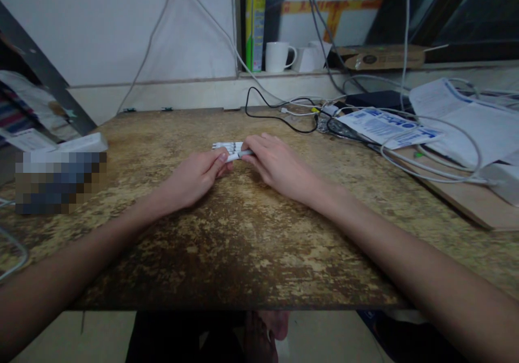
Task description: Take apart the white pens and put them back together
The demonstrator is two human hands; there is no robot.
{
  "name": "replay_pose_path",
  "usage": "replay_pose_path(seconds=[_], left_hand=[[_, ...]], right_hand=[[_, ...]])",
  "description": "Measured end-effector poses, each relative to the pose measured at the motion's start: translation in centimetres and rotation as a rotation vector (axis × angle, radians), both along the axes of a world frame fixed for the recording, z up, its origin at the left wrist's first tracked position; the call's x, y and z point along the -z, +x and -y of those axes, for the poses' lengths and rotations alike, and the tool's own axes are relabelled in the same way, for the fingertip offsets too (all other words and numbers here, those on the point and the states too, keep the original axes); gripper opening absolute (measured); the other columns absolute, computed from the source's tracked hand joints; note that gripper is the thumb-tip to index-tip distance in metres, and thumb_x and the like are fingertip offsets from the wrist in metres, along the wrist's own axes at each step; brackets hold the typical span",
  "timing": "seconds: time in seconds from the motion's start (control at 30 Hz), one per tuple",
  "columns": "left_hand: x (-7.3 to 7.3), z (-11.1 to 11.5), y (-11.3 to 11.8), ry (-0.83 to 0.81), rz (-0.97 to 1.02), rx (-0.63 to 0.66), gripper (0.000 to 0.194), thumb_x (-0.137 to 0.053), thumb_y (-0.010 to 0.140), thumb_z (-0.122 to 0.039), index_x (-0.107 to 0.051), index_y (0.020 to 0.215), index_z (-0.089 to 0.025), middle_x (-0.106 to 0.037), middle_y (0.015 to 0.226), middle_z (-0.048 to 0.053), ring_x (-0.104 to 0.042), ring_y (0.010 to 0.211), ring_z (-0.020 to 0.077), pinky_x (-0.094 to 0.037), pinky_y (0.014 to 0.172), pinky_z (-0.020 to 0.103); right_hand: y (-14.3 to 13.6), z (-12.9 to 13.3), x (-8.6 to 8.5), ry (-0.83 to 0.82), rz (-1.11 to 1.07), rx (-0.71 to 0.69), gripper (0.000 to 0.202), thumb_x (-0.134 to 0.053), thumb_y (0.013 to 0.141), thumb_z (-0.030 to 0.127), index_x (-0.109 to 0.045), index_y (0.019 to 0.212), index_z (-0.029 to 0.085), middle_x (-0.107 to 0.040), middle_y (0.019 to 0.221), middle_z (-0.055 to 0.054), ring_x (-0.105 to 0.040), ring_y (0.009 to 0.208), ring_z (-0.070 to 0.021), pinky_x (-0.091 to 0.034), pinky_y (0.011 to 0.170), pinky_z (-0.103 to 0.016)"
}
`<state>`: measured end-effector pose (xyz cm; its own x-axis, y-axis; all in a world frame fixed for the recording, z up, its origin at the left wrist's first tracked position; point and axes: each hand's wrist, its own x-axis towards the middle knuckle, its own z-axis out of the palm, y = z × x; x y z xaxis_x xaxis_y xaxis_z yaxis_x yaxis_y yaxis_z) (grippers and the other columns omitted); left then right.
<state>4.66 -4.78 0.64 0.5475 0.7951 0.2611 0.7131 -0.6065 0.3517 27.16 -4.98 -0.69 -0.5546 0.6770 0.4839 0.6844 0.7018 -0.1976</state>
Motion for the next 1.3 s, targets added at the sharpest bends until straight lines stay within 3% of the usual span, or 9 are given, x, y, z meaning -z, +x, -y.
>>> replay_pose_path(seconds=[0.17, 0.37, 0.5, 0.7, 0.9, 1.0, 1.1, 1.3], left_hand=[[0.07, 0.17, -0.21, 0.113, -0.077, 0.027, 0.037, -0.033, 0.110, -0.028, -0.063, 0.092, -0.018, -0.071, 0.091, 0.008, -0.064, 0.079, 0.0213, -0.045, 0.075, 0.034], [0.03, -0.18, -0.37, 0.096, -0.078, 0.028, 0.039, -0.033, 0.110, -0.030, -0.064, 0.091, -0.018, -0.071, 0.093, 0.008, -0.066, 0.086, 0.0226, -0.048, 0.082, 0.036], [0.16, -0.25, -0.42, 0.102, -0.055, 0.066, 0.039, -0.033, 0.110, -0.030, -0.064, 0.091, -0.018, -0.071, 0.094, 0.007, -0.066, 0.089, 0.0222, -0.047, 0.084, 0.036], [0.15, -0.17, -0.37, 0.090, -0.046, 0.049, 0.036, -0.035, 0.110, -0.030, -0.063, 0.090, -0.019, -0.071, 0.094, 0.006, -0.066, 0.091, 0.0224, -0.046, 0.084, 0.036], [0.36, -0.36, -0.56, 0.098, -0.052, 0.041, 0.039, -0.033, 0.111, -0.031, -0.064, 0.091, -0.019, -0.072, 0.093, 0.006, -0.066, 0.087, 0.0219, -0.046, 0.080, 0.034], [0.41, -0.41, -0.61, 0.100, -0.054, 0.031, 0.038, -0.034, 0.111, -0.032, -0.064, 0.090, -0.020, -0.072, 0.091, 0.005, -0.067, 0.086, 0.0220, -0.046, 0.079, 0.034], [0.27, -0.36, -0.57, 0.101, -0.048, 0.030, 0.038, -0.034, 0.111, -0.032, -0.064, 0.090, -0.020, -0.073, 0.091, 0.005, -0.067, 0.084, 0.0215, -0.046, 0.079, 0.033], [0.27, -0.35, -0.63, 0.103, -0.058, 0.025, 0.038, -0.035, 0.111, -0.033, -0.065, 0.092, -0.020, -0.073, 0.090, 0.004, -0.067, 0.082, 0.0211, -0.044, 0.076, 0.033]], right_hand=[[-0.35, 0.54, -0.15, -0.199, -0.152, 0.008, 0.026, -0.048, 0.106, 0.039, -0.067, 0.112, 0.022, -0.073, 0.109, -0.010, -0.066, 0.099, -0.0270, -0.047, 0.089, -0.039], [-0.75, 0.83, -0.09, -0.253, -0.274, -0.016, 0.019, -0.061, 0.100, 0.036, -0.069, 0.108, 0.020, -0.075, 0.107, -0.008, -0.068, 0.095, -0.0237, -0.048, 0.085, -0.034], [-0.85, 0.90, -0.22, -0.334, -0.271, 0.047, 0.030, -0.051, 0.105, 0.042, -0.071, 0.100, 0.020, -0.076, 0.095, -0.006, -0.066, 0.083, -0.0216, -0.046, 0.076, -0.034], [-0.86, 0.64, -0.02, -0.325, -0.384, -0.034, 0.021, -0.067, 0.097, 0.039, -0.069, 0.105, 0.020, -0.075, 0.104, -0.007, -0.068, 0.093, -0.0226, -0.048, 0.082, -0.034], [-0.81, 0.66, -0.18, -0.426, -0.371, 0.037, 0.033, -0.050, 0.105, 0.043, -0.070, 0.092, 0.020, -0.073, 0.083, -0.005, -0.065, 0.076, -0.0208, -0.047, 0.072, -0.034], [-0.70, 0.43, 0.02, -0.392, -0.409, -0.018, 0.019, -0.061, 0.100, 0.038, -0.069, 0.100, 0.021, -0.076, 0.096, -0.006, -0.068, 0.087, -0.0221, -0.050, 0.081, -0.035], [-0.70, 0.30, 0.19, -0.349, -0.466, -0.023, 0.024, -0.070, 0.093, 0.041, -0.066, 0.106, 0.021, -0.075, 0.109, -0.008, -0.068, 0.097, -0.0242, -0.052, 0.087, -0.037], [-0.59, 0.26, 0.13, -0.413, -0.424, -0.006, 0.026, -0.056, 0.101, 0.042, -0.070, 0.099, 0.020, -0.076, 0.093, -0.007, -0.068, 0.085, -0.0233, -0.051, 0.082, -0.038]])
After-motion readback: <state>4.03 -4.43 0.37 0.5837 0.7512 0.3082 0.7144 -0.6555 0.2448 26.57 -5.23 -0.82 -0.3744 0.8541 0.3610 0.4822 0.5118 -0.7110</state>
